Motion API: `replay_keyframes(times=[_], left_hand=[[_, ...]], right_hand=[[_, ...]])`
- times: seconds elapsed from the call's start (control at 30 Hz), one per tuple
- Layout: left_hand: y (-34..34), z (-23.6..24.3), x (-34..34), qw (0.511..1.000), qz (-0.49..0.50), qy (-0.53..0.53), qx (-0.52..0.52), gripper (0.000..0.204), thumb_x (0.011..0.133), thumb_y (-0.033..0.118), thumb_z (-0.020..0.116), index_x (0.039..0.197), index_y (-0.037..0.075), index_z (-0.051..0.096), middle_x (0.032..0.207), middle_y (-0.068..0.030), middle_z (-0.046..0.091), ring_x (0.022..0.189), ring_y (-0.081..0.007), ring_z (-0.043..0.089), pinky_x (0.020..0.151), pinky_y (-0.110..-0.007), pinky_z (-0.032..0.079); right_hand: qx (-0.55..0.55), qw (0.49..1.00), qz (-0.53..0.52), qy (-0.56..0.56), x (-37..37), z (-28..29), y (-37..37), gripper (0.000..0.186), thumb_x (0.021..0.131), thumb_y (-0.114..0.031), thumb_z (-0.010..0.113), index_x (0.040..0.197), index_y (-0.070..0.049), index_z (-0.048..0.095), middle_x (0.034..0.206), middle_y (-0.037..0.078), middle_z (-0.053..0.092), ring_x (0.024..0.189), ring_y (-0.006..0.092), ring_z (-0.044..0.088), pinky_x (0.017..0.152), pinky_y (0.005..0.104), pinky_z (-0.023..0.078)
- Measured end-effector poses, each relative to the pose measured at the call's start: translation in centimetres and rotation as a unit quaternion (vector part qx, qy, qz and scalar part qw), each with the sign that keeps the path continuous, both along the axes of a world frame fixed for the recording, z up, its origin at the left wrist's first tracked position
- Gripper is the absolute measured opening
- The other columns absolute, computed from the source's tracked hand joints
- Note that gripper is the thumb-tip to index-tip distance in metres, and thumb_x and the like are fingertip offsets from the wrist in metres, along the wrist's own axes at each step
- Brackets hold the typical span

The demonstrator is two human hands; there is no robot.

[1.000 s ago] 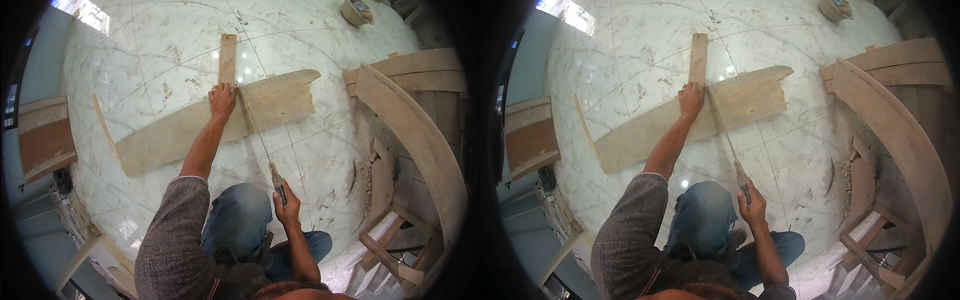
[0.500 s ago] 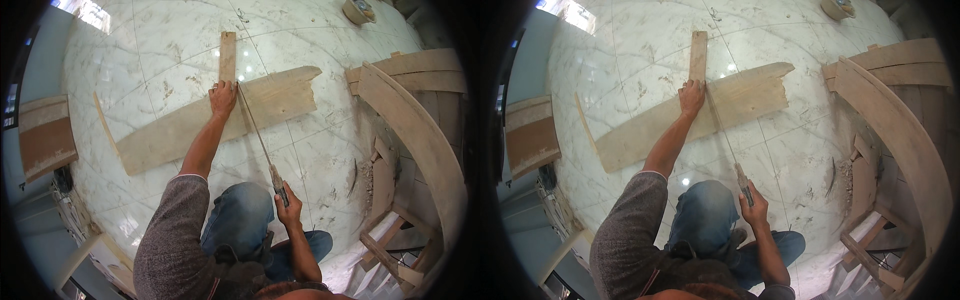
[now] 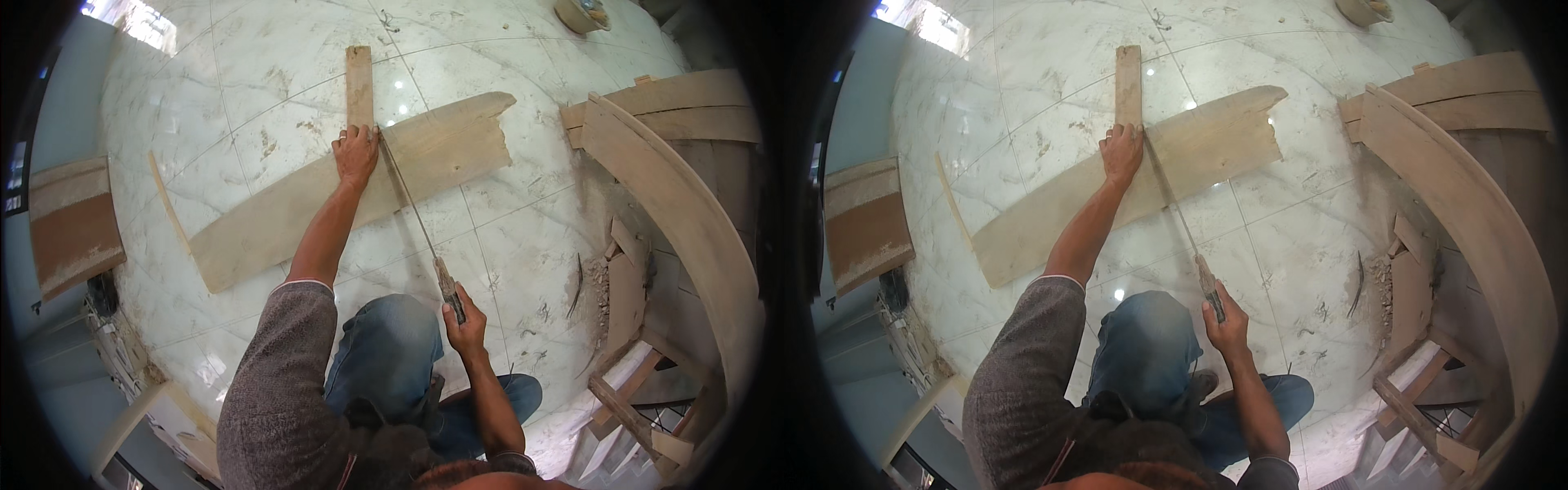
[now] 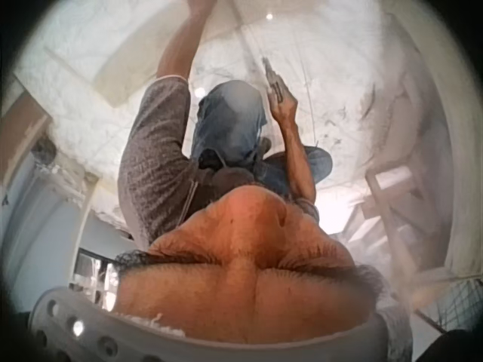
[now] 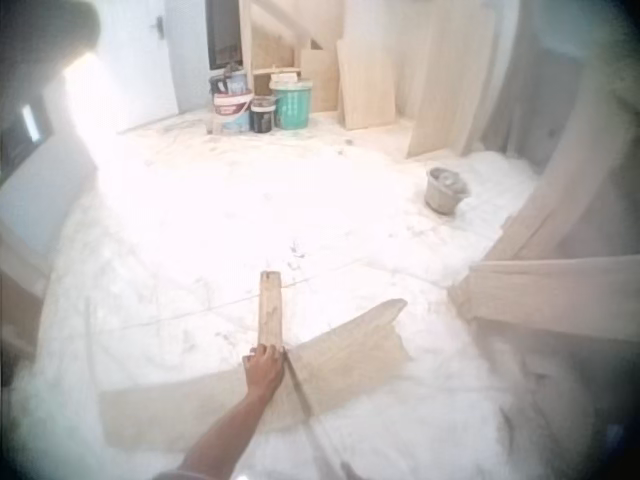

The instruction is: The person saws a piece of wood by hand while sitting on the floor, then uses a hammer to drive nails into a different wooden board.

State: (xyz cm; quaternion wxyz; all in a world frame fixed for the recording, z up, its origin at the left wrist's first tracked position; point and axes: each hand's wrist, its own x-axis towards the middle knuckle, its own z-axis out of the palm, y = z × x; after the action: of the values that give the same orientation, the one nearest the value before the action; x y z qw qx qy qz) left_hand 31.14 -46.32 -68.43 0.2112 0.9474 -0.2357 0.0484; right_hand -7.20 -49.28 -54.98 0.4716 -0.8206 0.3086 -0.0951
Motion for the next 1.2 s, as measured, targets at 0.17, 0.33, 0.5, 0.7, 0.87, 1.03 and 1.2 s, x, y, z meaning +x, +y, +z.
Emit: replay_keyframes(times=[0.17,0.33,0.5,0.7,0.87,1.03,1.2], left_hand=[[-0.4,0.5,-0.4,0.999,-0.036,0.019,0.009,0.032,0.098,0.036,0.050,0.095,0.007,0.063,0.098,-0.0137,0.060,0.097,-0.0321,0.057,0.083,-0.047,0.041],[0.1,-0.4,-0.3,0.999,-0.034,-0.009,0.005,0.031,0.097,0.037,0.051,0.093,0.008,0.063,0.095,-0.0119,0.060,0.094,-0.0302,0.058,0.082,-0.045,0.040],[-0.3,-0.6,-0.3,0.999,-0.033,-0.013,-0.006,0.031,0.097,0.037,0.052,0.092,0.009,0.064,0.094,-0.0113,0.060,0.093,-0.0300,0.058,0.082,-0.045,0.040],[-0.3,0.0,-0.4,0.999,-0.031,0.013,0.012,0.031,0.098,0.034,0.050,0.094,0.006,0.063,0.095,-0.0130,0.060,0.095,-0.0317,0.058,0.081,-0.047,0.041],[0.1,-0.8,0.4,0.999,-0.037,-0.014,0.001,0.029,0.096,0.035,0.053,0.090,0.009,0.063,0.093,-0.0112,0.059,0.092,-0.0297,0.057,0.081,-0.044,0.040],[-0.5,0.0,0.3,0.999,-0.050,-0.006,0.003,0.028,0.096,0.032,0.052,0.093,0.006,0.062,0.096,-0.0133,0.060,0.096,-0.0320,0.057,0.081,-0.047,0.041],[0.0,-0.5,0.7,0.999,-0.029,0.007,0.013,0.027,0.095,0.031,0.053,0.094,0.006,0.062,0.097,-0.0134,0.059,0.096,-0.0324,0.057,0.081,-0.047,0.041]], right_hand=[[0.019,1.000,-0.007,0.020,-0.2,-0.5,-1.2,0.045,0.088,-0.015,0.066,0.126,0.007,0.057,0.111,0.030,0.065,0.100,0.0352,0.068,0.086,0.0379,0.053],[0.039,0.998,-0.020,0.046,1.4,-0.5,0.7,0.047,0.089,-0.016,0.065,0.129,0.008,0.054,0.109,0.029,0.066,0.099,0.0357,0.068,0.083,0.0374,0.053],[0.007,0.999,-0.036,0.002,1.2,0.4,1.1,0.046,0.091,-0.016,0.063,0.128,0.008,0.054,0.104,0.027,0.067,0.094,0.0363,0.069,0.081,0.0384,0.054],[-0.022,1.000,0.006,0.001,0.2,-0.4,1.2,0.048,0.091,-0.019,0.063,0.129,0.009,0.052,0.110,0.030,0.065,0.100,0.0378,0.067,0.084,0.0381,0.053],[0.069,0.996,-0.014,0.058,5.2,1.1,0.7,0.048,0.092,-0.020,0.061,0.130,0.008,0.052,0.111,0.031,0.064,0.101,0.0376,0.067,0.083,0.0383,0.053],[0.012,1.000,-0.015,0.012,0.7,0.0,1.5,0.048,0.091,-0.018,0.063,0.130,0.008,0.052,0.109,0.030,0.065,0.098,0.0355,0.069,0.081,0.0375,0.054],[0.019,0.999,-0.015,0.027,1.5,1.3,2.4,0.047,0.090,-0.015,0.065,0.130,0.008,0.053,0.110,0.029,0.066,0.098,0.0356,0.069,0.083,0.0369,0.053]])
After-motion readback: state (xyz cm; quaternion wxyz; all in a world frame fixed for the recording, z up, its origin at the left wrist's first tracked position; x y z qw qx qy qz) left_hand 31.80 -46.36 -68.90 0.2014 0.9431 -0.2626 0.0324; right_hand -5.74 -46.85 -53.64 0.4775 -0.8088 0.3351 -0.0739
